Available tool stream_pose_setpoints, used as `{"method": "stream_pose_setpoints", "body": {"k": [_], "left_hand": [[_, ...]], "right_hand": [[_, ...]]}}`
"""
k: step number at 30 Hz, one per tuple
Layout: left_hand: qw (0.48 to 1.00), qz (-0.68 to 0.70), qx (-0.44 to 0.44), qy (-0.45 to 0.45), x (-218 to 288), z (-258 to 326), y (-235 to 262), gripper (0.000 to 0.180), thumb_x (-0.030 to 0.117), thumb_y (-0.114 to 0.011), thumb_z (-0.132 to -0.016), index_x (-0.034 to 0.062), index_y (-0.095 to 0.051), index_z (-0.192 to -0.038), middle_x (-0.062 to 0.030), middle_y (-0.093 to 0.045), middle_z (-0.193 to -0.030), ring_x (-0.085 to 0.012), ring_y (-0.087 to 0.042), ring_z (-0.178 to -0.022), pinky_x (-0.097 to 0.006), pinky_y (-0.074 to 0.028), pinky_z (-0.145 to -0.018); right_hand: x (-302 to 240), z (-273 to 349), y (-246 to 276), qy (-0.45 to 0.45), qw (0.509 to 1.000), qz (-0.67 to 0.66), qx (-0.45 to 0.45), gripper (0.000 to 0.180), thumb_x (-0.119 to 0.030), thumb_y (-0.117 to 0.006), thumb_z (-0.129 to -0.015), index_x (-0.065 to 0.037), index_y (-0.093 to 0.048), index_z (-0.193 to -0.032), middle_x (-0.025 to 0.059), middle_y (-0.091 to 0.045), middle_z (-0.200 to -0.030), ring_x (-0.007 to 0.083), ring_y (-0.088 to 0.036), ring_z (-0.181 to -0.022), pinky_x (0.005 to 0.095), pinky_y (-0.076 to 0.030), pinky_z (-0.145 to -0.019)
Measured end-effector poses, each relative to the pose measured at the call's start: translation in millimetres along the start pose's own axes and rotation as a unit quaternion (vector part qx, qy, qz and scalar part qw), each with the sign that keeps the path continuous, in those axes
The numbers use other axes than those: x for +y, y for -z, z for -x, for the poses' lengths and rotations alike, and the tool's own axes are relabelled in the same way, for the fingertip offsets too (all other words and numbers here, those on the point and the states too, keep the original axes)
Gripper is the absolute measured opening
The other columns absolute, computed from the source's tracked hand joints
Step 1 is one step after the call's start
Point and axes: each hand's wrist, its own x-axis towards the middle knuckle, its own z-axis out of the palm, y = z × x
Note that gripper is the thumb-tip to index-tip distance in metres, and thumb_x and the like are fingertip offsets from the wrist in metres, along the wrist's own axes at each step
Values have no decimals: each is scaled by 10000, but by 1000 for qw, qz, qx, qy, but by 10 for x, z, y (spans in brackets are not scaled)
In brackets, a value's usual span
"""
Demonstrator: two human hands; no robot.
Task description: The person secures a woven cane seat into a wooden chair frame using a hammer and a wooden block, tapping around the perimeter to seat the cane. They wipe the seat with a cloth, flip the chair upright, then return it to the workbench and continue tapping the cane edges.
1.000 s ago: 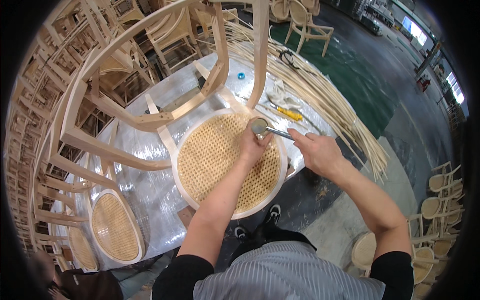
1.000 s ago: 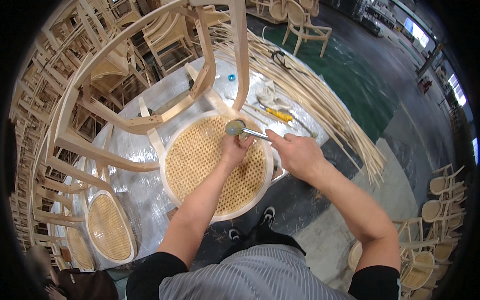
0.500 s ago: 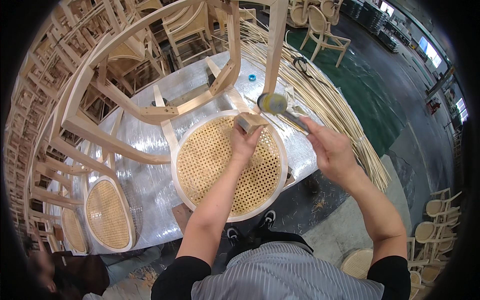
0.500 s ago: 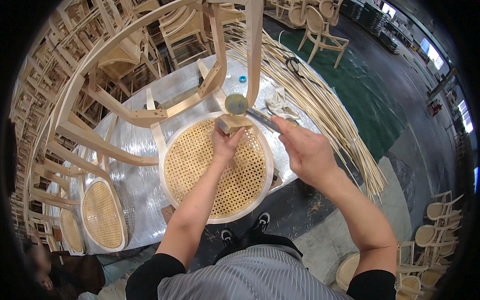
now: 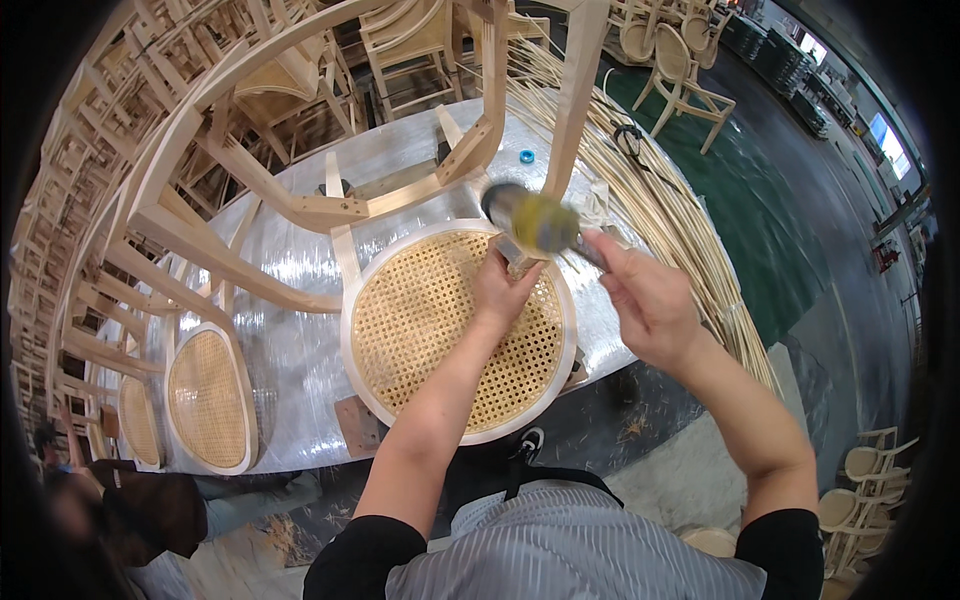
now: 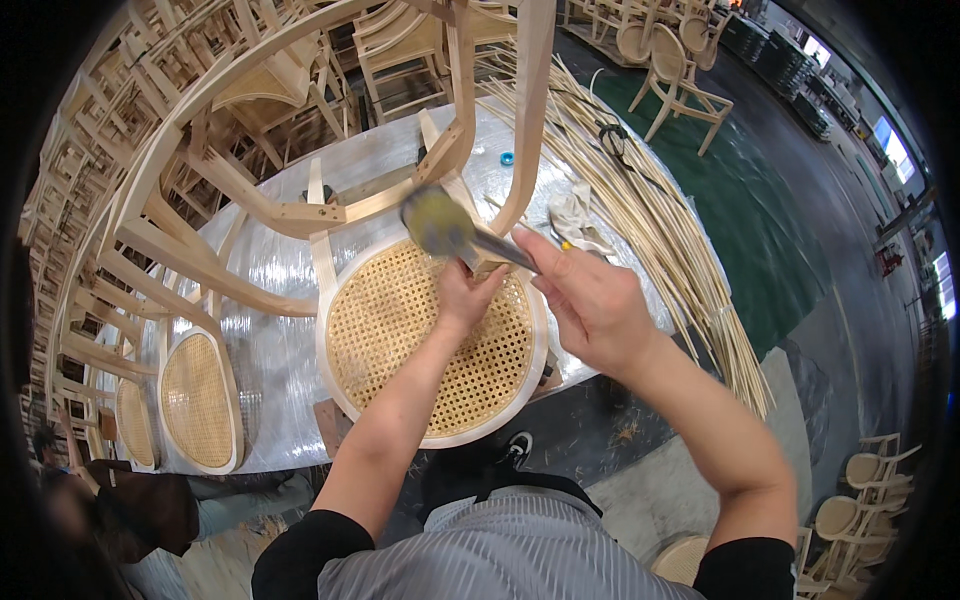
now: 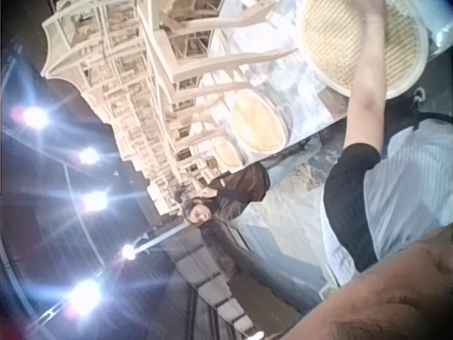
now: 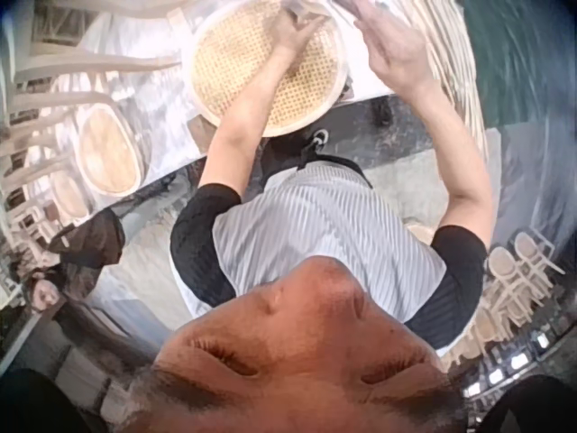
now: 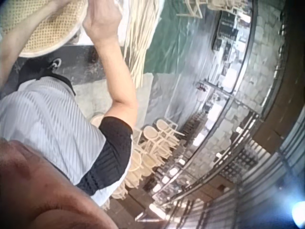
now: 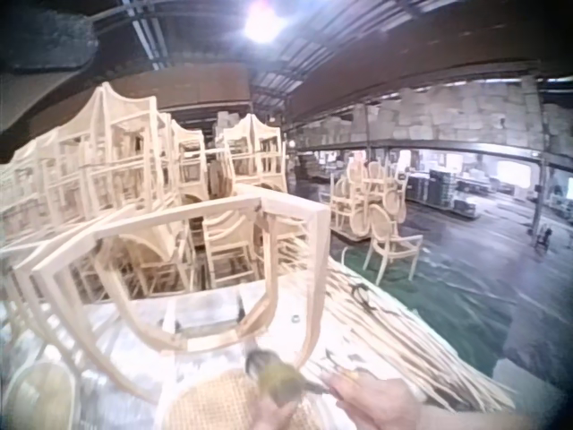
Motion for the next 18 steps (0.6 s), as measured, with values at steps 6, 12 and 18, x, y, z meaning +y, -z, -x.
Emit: {"method": "stream_pose_setpoints", "body": {"k": [6,12,18], "left_hand": [[987,126,-8,100,89,-29,8,609,133,-903,-872,19,-549,-1354,-130,-687,-1286,-217,-653,-1208,-347,-502,-1084],[985,126,117,8,105,-448,360,594,108,-906,-862,-2,-553,-1328,-152,-687,-1283,-222,-676,-1179,-349,-527,-1041],[995,48,88,11,61,-338,170,585,117,-901,-858,-32,-560,-1310,-173,-738,-1200,-228,-720,-1095,-348,-562,-964]], "right_hand": [[238,10,-10,-137,957,144,-211,444,-132,-691,-1001,-143,-640,-1442,155,-743,-908,358,-731,-801,467,-575,-684],[94,-237,115,-89,993,55,-57,457,-25,-699,-983,-83,-650,-1433,192,-774,-1043,366,-760,-872,428,-601,-735],[184,-285,7,-91,995,22,-35,441,0,-707,-973,-31,-660,-1410,212,-773,-1117,365,-773,-924,410,-610,-768]]}}
